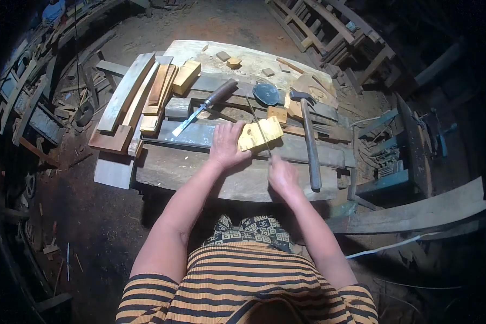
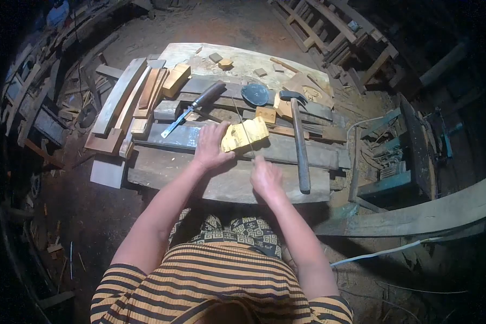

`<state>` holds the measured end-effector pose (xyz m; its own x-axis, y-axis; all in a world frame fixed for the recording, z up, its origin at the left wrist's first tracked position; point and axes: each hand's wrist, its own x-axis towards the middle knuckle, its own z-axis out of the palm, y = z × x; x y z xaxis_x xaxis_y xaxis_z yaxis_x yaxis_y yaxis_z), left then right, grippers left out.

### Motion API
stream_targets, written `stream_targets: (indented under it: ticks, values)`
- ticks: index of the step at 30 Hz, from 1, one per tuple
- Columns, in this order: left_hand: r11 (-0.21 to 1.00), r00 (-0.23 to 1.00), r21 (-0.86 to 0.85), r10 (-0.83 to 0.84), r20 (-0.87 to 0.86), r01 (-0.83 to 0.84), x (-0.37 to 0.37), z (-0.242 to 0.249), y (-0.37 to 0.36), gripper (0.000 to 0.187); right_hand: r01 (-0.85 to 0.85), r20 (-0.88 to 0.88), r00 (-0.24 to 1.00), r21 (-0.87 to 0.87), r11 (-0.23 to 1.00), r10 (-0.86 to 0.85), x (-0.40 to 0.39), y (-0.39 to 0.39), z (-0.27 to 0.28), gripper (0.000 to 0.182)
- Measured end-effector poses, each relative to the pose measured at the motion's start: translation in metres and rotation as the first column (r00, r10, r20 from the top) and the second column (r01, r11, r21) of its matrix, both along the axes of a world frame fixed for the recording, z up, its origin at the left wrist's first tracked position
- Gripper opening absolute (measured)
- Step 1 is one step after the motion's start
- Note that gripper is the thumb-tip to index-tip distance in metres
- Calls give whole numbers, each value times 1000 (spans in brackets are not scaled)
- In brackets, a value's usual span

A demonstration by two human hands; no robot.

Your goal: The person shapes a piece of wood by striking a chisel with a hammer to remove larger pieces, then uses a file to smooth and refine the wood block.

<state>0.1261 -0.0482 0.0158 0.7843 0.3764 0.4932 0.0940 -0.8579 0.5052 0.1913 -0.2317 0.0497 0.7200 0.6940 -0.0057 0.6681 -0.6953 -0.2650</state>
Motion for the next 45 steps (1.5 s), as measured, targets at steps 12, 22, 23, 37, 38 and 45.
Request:
stream_targets:
  ticks: [12, 22, 23, 37, 38, 45]
  values:
    - [1000, 1000, 17, 6, -15, -5, 0, -2, 2, 78, 24, -49, 998, -34, 999, -26, -3, -4, 8, 18]
    - [1000, 1000, -21, 0, -30, -1, -1, 5, 0, 77, 39, -101, 993, -137, 990, -53, -38, -70, 2, 19]
    - [1000, 1000, -9, 5, -26, -5, -1, 5, 1, 77, 35, -102, 994, -139, 990, -50, -37, -70, 5, 19]
    - [1000, 999, 13, 24, -33, -24, -1, -1, 0, 80, 16, -36, 999, -88, 996, -19, -22, -47, -3, 17]
    - [1000, 999, 10, 19, -48, -19, -1, 0, 0, 80, 24, -49, 998, -97, 995, -29, -35, -65, -1, 17]
    - [1000, 999, 8, -12, -35, 12, 0, 2, 1, 80, -1, -55, 998, -72, 997, -3, -8, -30, 6, 19]
